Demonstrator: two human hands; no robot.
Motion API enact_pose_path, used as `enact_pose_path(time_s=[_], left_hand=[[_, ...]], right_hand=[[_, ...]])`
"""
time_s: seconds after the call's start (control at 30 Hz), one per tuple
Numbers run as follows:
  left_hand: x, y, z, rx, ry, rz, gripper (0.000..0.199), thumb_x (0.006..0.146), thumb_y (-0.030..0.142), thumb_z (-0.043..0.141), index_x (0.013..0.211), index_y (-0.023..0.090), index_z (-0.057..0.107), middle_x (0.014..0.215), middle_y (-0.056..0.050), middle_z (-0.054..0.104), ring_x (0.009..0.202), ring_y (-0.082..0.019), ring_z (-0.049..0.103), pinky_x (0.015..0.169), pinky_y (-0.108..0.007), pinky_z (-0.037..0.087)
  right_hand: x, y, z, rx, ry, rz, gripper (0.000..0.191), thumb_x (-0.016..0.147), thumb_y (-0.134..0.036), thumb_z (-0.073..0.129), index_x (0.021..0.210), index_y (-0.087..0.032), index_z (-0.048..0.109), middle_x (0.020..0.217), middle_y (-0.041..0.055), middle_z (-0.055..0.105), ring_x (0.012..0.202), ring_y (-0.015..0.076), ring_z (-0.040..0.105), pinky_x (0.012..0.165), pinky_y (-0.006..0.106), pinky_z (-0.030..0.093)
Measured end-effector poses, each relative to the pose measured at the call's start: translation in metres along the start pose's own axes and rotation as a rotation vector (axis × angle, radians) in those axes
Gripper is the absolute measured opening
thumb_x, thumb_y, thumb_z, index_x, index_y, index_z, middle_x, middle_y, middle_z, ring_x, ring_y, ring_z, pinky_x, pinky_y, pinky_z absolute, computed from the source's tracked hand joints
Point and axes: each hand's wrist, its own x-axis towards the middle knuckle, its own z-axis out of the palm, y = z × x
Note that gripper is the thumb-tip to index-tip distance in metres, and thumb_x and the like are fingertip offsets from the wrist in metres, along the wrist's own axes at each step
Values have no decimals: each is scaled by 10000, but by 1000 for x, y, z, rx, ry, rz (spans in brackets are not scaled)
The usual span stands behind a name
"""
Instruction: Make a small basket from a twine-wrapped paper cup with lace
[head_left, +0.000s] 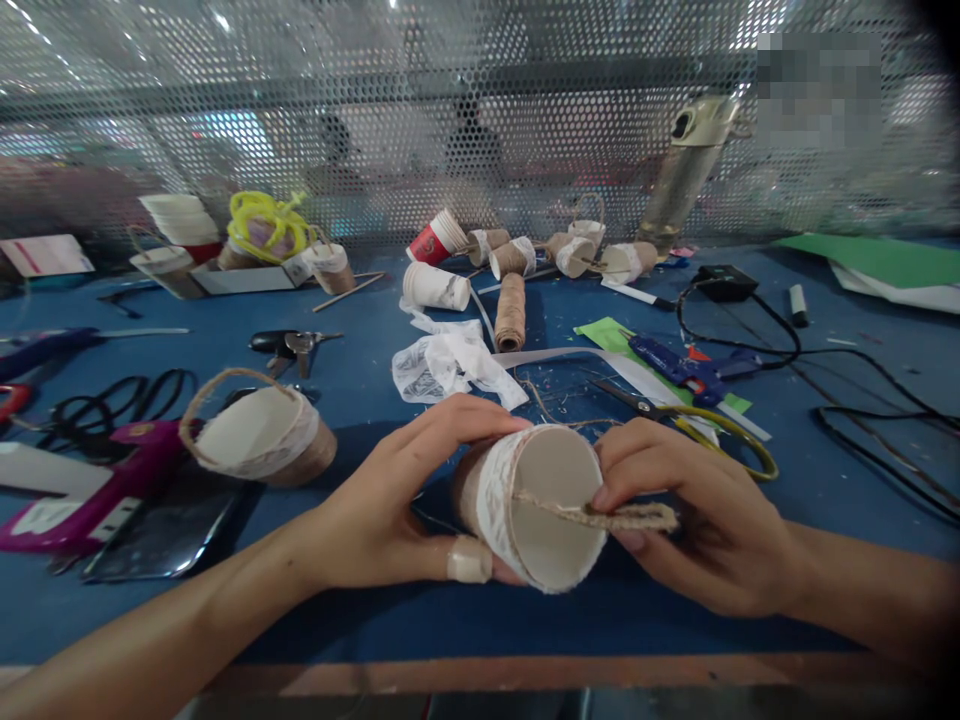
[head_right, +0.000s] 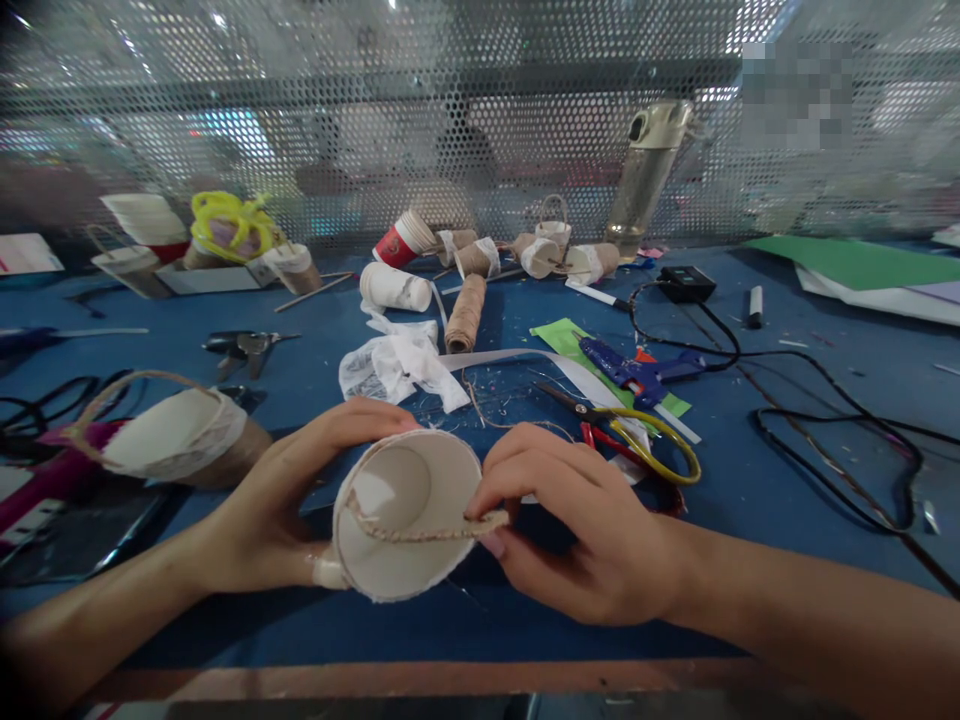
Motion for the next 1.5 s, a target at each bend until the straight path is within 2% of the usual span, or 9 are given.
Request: enact_pose_path(time_s=[0.17,0.33,0.77,0.93,1.17,1.27,1.4,1.5], left_hand=[[0,1,-1,-29,31,-10,767,752,523,882,1419,353,545,1306,-73,643,1188,-305,617,1044,-425,538],[1,1,-2,-23,42,-16,754,750,536,879,1403,343,556,1290,-84,652,1174,-318,630,1025,-437,553],[1,-1,-2,-27,12,11,750,778,513,865,1430,347,535,1304,-74,644,1188,-298,609,1040,-412,535],[-2,-2,-3,-10,-9,1,779,759,467,892,1438,335,533,1329,-72,625,1208,-288,589,1072,-392,508],[-1,-1,-3,-18,7,28,747,778,448,886,1424,309,538,1301,-69,637,1198,-263,598,1057,-345,508],[0,-1,-3,-14,-6,27,749,774,421,895,1420,295,538,1308,-73,634,1203,-258,598,1069,-336,502],[0,-2,-3,0,-13,30,773,763,433,901,1428,298,530,1319,-79,634,1212,-270,591,1070,-354,506],[1,-2,-4,-5,-16,43,757,783,445,883,1433,298,524,1312,-79,638,1209,-266,593,1064,-353,510]], right_hand=[[-2,0,4,35,24,21,321,868,-48,611,1153,-186,557,891,44,671,774,140,645,698,257,566],[-5,1,8,79,30,59,435,850,-24,610,1222,-227,513,938,31,676,804,148,665,707,263,574],[1,-1,5,1,-3,32,284,873,-65,589,1123,-195,555,828,14,660,736,131,657,674,245,559],[-1,0,4,53,-48,35,339,847,-43,578,1145,-200,540,838,30,653,772,159,661,689,276,568],[-6,1,6,133,-49,95,419,854,-36,589,1223,-220,510,916,31,645,756,141,637,677,269,564],[-4,0,6,124,-52,97,432,844,-46,599,1220,-240,514,912,32,656,758,157,658,676,277,576],[-3,-2,6,78,-38,92,431,819,-36,598,1200,-225,525,905,36,677,691,131,646,630,232,568],[-4,-3,5,4,-37,77,435,815,-50,605,1207,-224,533,928,40,711,720,136,690,658,221,578]])
